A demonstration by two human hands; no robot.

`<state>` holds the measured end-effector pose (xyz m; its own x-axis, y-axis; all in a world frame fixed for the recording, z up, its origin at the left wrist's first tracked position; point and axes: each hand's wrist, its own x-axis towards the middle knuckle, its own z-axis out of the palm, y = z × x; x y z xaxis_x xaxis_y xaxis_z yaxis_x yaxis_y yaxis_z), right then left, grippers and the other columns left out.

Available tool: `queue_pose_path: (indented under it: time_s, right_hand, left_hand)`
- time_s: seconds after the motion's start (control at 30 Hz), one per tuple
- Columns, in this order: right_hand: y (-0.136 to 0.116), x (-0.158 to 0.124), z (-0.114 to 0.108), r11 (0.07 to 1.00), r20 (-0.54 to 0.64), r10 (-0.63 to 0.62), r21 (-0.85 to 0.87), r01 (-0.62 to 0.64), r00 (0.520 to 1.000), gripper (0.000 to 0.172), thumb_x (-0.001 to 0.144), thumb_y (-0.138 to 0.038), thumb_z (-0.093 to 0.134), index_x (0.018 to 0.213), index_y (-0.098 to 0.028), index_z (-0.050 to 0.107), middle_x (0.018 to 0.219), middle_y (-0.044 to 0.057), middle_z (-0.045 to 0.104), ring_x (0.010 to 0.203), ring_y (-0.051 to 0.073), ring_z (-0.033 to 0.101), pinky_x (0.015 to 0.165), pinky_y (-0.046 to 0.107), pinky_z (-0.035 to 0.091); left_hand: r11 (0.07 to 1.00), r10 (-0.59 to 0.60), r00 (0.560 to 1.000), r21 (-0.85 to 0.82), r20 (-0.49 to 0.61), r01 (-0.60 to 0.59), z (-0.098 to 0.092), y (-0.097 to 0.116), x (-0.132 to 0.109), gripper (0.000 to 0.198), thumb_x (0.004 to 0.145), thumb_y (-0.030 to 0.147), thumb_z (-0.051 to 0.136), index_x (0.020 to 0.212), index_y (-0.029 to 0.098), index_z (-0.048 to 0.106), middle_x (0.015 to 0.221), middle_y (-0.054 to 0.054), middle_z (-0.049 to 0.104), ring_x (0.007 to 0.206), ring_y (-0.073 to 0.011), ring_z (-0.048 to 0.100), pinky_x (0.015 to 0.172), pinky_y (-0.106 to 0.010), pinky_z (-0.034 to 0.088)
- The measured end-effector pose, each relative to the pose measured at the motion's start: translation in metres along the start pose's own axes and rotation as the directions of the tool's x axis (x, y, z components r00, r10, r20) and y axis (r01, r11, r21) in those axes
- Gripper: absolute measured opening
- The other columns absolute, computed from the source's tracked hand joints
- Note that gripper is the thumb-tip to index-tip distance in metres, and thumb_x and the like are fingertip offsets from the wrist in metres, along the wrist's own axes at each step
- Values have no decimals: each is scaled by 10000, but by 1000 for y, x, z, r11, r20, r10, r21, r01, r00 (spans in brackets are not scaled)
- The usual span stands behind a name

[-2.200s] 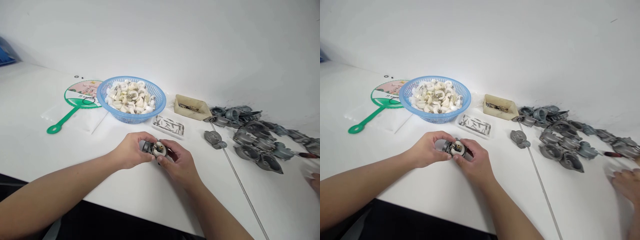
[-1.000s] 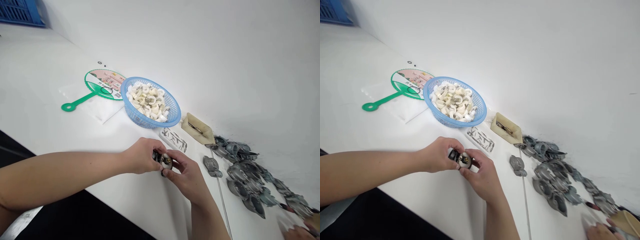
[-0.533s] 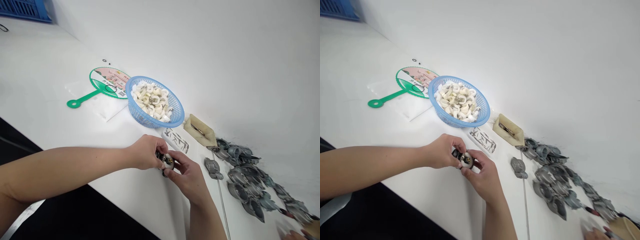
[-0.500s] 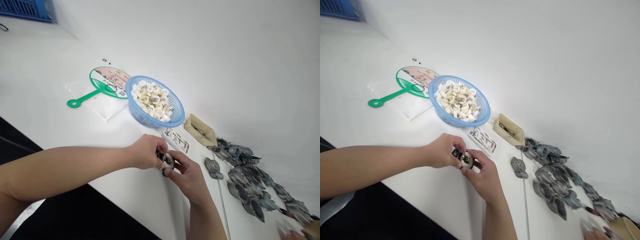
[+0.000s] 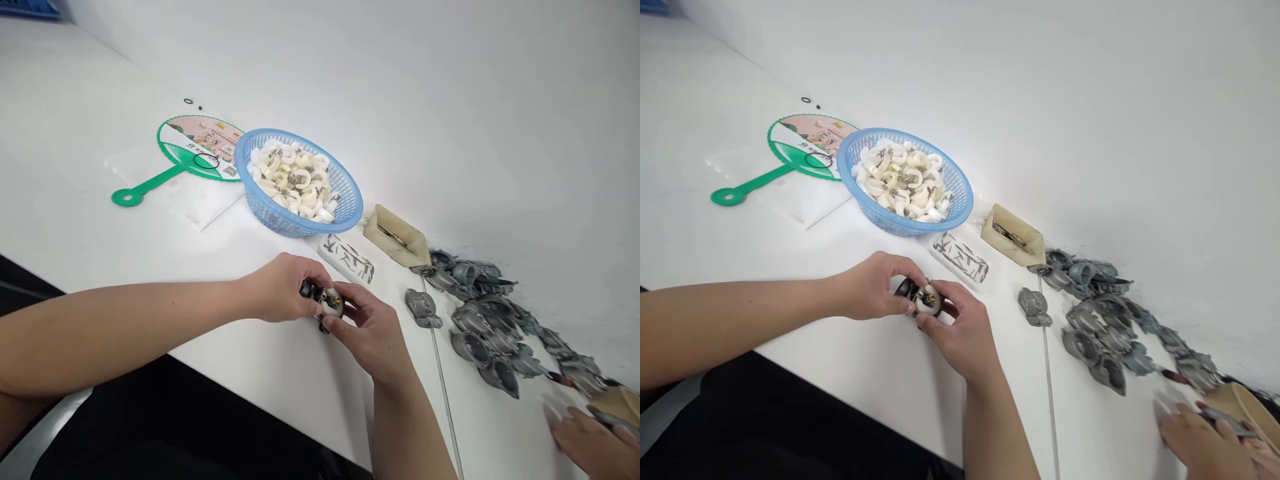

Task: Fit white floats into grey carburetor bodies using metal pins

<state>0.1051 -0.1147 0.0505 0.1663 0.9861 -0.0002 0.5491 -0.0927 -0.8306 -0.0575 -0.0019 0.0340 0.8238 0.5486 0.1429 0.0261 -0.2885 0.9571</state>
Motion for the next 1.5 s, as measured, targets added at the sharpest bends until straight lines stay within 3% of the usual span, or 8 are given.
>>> queue_pose_path:
  time_s: [0.33,0.63,0.97,1.5]
  right_hand:
    - [-1,-2,0,999,-10,-20,-26,20,1000,386,728,-327,696,1080,-206,595,1040,66,607,924,216,592,810,379,543]
    - [-4,-4,2,997,-50,-11,-83,6,999,410,719,-328,693,1096,-205,591,1087,77,612,959,242,592,827,413,541]
    - [1,-4,1,994,-26,-26,-104,23,999,421,745,-340,671,1130,-210,564,1095,80,612,971,241,590,854,420,523]
    - [2,-5,1,999,-17,22,-42,-23,1000,456,725,-381,701,1128,-218,564,1061,75,628,947,247,597,834,416,514]
  left_hand:
    - [994,94,995,52,-20,-93,1,1,-2,266,690,142,612,949,203,609,936,-2,653,833,-159,590,710,-263,475]
    - [997,75,997,20,-33,-74,4,0,0,286,679,110,618,946,203,579,907,-5,649,861,-176,596,794,-314,481]
    - [990,136,991,48,-14,-135,5,-5,1,275,721,103,561,974,211,537,925,-11,625,850,-163,588,760,-291,487]
    - [995,91,995,-40,-39,-93,9,-13,3,367,715,145,609,1058,212,498,955,-28,632,891,-175,595,852,-359,490]
